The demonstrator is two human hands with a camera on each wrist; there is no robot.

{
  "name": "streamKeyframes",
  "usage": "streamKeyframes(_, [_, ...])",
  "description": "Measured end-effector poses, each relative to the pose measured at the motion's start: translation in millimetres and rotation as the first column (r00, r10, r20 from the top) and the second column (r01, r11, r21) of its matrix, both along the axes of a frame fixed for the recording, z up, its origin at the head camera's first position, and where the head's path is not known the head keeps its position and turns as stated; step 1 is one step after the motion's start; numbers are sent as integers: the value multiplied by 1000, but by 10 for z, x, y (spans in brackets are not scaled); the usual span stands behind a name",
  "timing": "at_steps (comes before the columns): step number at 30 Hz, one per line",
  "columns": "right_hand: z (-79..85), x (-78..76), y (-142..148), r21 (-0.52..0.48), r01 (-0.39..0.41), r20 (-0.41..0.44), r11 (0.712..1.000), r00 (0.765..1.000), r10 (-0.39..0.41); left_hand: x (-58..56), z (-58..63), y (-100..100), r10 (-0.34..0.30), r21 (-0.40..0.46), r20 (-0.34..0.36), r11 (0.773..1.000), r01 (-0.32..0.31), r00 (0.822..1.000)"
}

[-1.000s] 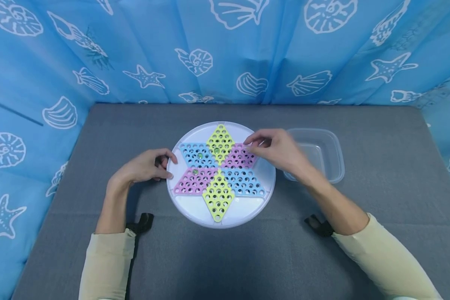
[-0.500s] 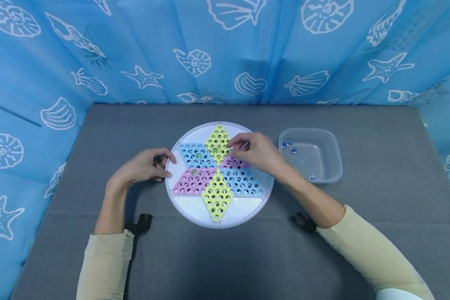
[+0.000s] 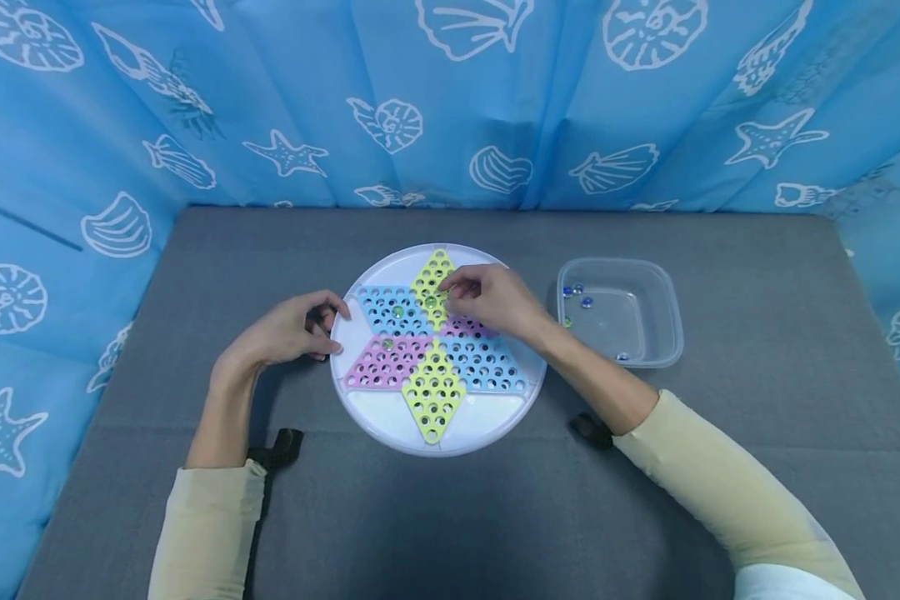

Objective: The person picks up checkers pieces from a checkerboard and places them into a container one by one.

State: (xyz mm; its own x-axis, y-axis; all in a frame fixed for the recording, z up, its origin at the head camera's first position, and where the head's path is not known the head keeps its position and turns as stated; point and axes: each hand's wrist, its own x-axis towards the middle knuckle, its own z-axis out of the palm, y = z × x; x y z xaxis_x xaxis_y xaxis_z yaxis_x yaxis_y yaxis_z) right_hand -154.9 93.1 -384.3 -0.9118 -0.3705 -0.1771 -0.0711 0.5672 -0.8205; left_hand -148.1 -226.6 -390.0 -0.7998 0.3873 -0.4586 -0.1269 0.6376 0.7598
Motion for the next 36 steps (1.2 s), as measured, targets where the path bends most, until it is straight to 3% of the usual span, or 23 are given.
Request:
streamKeyframes(12, [-24, -60, -100, 102, -9, -20, 995, 1000, 11, 2, -14, -47, 6, 60, 44, 998, -9, 999])
streamKeyframes(20, [-35, -71, -146, 158, -4, -42, 987, 999, 11, -2, -24, -64, -28, 55, 47, 998, 26, 998])
streamKeyframes(28, [-35, -59, -214, 223, 52, -71, 973, 997, -37, -42, -21, -65, -29, 53, 72, 998, 26, 997])
streamKeyframes(36, [-53, -29, -251, 224, 72, -95, 972, 994, -52, -61, -18, -68, -29, 59, 90, 998, 23, 996])
